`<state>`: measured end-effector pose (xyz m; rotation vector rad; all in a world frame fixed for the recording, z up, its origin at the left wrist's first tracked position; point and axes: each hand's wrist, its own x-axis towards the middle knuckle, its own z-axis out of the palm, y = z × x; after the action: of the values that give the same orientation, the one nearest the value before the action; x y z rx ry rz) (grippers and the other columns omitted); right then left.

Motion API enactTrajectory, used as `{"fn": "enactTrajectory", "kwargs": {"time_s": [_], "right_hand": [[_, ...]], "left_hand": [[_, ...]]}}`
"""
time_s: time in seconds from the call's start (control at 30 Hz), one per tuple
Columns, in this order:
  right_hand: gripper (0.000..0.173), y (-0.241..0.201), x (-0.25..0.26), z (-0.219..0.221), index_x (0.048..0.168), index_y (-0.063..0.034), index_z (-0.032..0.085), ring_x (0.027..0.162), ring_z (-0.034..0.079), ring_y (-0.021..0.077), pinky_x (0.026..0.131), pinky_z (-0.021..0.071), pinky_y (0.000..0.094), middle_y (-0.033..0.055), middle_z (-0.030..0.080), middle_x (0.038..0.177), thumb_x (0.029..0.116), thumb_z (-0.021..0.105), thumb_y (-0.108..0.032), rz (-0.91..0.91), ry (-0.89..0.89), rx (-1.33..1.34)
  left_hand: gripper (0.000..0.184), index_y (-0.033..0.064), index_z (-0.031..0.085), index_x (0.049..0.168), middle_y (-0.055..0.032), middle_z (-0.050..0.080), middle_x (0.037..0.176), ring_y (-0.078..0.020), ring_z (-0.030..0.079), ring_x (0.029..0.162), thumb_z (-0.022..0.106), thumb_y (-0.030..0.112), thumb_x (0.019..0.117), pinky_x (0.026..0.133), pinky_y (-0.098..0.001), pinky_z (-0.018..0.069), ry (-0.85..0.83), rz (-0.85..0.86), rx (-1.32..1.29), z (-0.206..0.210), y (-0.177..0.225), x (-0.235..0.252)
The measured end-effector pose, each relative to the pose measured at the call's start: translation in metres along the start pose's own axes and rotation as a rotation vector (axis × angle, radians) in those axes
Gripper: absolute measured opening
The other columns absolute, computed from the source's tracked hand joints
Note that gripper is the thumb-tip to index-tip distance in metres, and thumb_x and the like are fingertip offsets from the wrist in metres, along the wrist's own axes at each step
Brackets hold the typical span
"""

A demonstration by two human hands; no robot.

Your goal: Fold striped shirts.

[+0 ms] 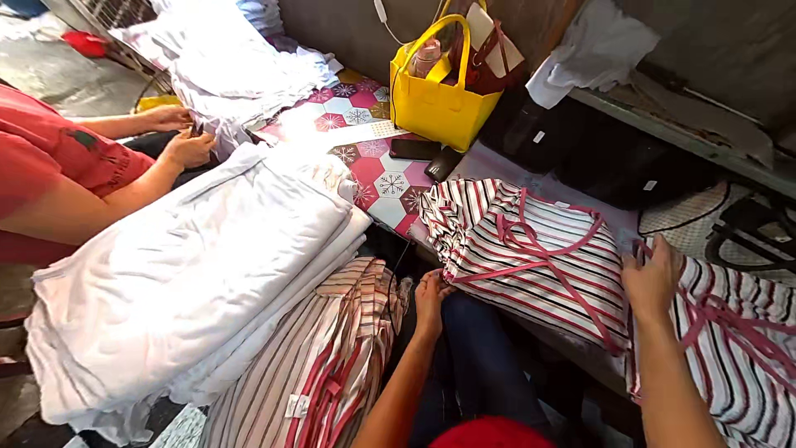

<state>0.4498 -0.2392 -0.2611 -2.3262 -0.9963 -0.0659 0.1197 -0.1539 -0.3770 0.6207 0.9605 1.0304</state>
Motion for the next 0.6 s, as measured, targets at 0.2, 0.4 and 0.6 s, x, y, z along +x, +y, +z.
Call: {"fn": "enactTrajectory", "kwargs": {"time_s": [0.2, 0.4, 0.6], "right_hand": [[0.056, -0.002, 0.011, 0.076, 0.159, -0.0029, 0.035, 0.156, 0.02, 0.0427, 0.121, 0.0082, 0.0714, 0.0197, 0.03, 0.166, 0.1112, 0.032, -0.031, -0.108, -0.32, -0.384], [0.047, -0.145, -0.02, 0.088, 0.144, 0.0113, 0.05, 0.145, 0.042, 0.0453, 0.122, 0.0163, 0.0691, 0.0312, 0.048, 0.151, 0.1085, 0.044, -0.019, -0.419, -0.305, -0.211], [0.048, -0.178, -0.097, 0.172, 0.148, -0.0061, 0.056, 0.153, 0.029, 0.0441, 0.122, 0.0135, 0.0703, 0.0149, 0.046, 0.158, 0.1052, 0.05, -0.028, -0.731, -0.566, -0.077]], "left_hand": [[0.041, -0.0071, 0.068, 0.101, -0.0137, 0.063, 0.088, -0.0189, 0.059, 0.083, 0.044, 0.025, 0.1103, 0.081, -0.0402, 0.0486, 0.039, 0.078, 0.464, 0.011, 0.025, 0.038], [0.04, -0.0042, 0.063, 0.094, -0.0062, 0.054, 0.077, -0.0138, 0.05, 0.068, 0.05, 0.031, 0.1085, 0.067, -0.0345, 0.0448, -0.027, -0.025, 0.355, 0.02, 0.049, 0.059], [0.049, -0.0108, 0.046, 0.142, -0.0278, 0.057, 0.136, -0.0322, 0.058, 0.123, 0.059, 0.016, 0.1027, 0.103, -0.0436, 0.0485, 0.091, 0.2, 0.4, 0.026, 0.073, 0.085]]}}
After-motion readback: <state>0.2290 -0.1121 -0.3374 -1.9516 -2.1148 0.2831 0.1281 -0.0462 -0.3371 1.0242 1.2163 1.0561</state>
